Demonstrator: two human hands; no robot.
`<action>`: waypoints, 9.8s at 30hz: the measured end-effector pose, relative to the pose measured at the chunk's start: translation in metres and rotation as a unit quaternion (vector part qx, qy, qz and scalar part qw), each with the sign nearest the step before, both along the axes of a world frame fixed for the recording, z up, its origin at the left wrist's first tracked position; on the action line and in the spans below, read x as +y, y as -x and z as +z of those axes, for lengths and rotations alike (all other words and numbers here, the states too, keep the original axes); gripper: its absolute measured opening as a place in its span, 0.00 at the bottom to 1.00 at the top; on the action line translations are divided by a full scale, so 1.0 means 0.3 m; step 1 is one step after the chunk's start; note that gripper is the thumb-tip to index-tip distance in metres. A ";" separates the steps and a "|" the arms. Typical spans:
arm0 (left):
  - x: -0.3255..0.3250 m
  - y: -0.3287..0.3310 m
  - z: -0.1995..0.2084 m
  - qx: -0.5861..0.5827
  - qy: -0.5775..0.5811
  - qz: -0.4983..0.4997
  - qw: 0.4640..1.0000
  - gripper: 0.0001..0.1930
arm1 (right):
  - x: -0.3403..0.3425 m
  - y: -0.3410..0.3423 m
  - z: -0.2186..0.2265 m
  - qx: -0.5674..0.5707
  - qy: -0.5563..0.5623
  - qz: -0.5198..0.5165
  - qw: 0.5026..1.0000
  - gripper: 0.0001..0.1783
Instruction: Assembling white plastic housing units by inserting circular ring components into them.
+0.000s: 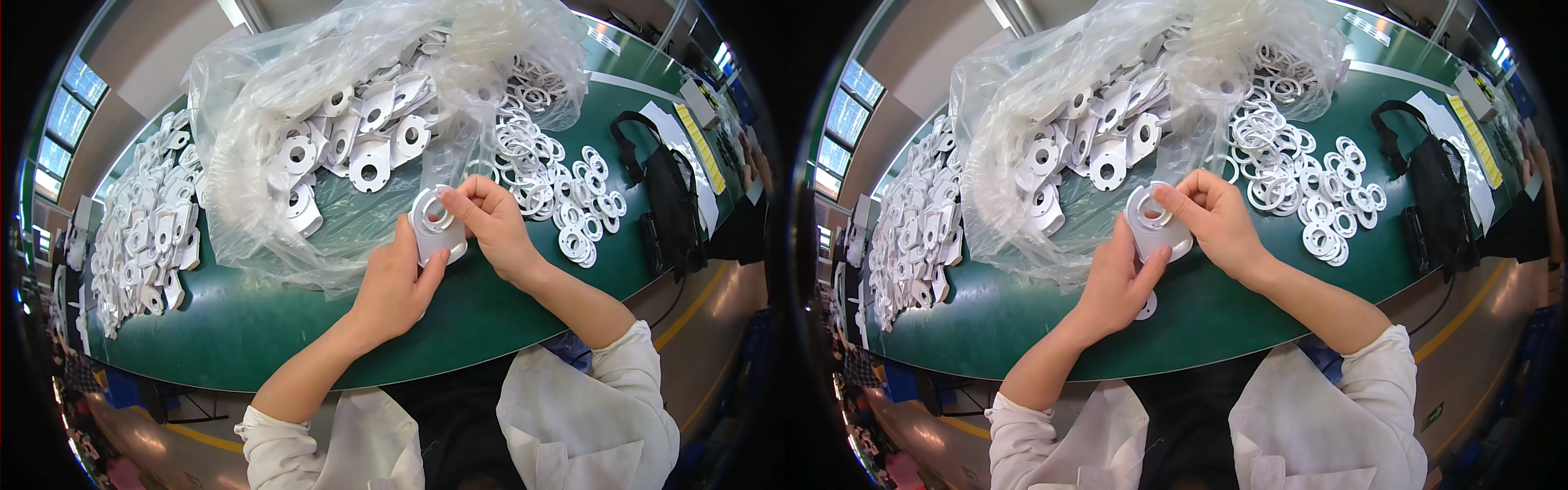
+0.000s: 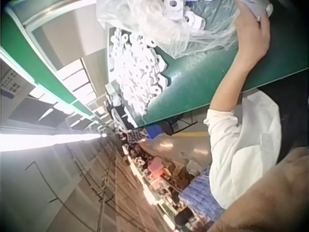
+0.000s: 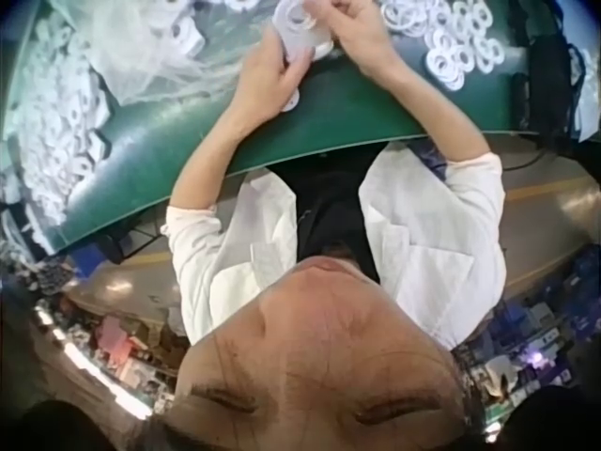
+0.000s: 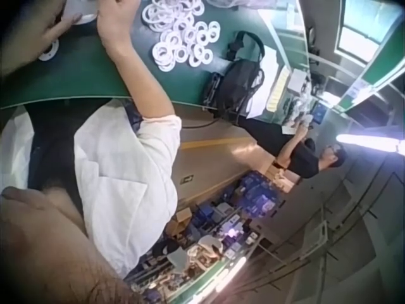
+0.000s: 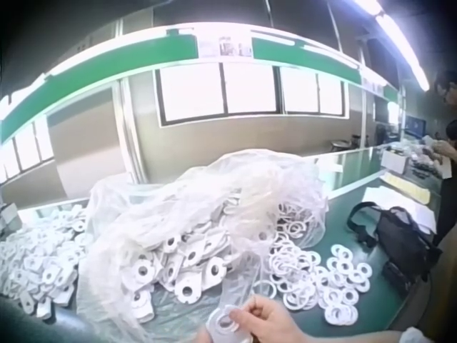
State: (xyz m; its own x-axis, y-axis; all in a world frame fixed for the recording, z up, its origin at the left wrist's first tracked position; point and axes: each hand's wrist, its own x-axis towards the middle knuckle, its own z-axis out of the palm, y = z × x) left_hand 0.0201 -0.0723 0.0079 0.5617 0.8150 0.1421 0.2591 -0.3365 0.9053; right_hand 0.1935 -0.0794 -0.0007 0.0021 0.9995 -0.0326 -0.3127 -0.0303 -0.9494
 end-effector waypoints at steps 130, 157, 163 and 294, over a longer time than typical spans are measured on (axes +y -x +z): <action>0.014 0.025 -0.017 -0.202 0.363 -0.129 0.900 0.30 | -0.023 -0.071 0.072 -0.408 -0.230 0.090 0.879 0.18; -0.002 0.018 -0.022 -0.290 0.377 -0.074 0.877 0.33 | -0.037 -0.056 0.112 -0.421 -0.218 -0.010 0.880 0.07; -0.005 0.018 -0.024 -0.266 0.380 -0.112 0.879 0.34 | -0.044 -0.047 0.064 -0.464 -0.278 0.021 0.840 0.05; 0.037 0.032 -0.040 -0.277 0.485 -0.028 0.829 0.19 | 0.050 -0.126 0.060 -0.330 -0.198 -0.028 0.922 0.07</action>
State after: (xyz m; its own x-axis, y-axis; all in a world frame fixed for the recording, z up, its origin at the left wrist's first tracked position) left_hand 0.0104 -0.0613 -0.0041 0.6696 0.6719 -0.3163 -0.2785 0.6220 0.7318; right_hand 0.2314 -0.0645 0.0174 -0.0569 0.9301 0.3629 0.3479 0.3591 -0.8660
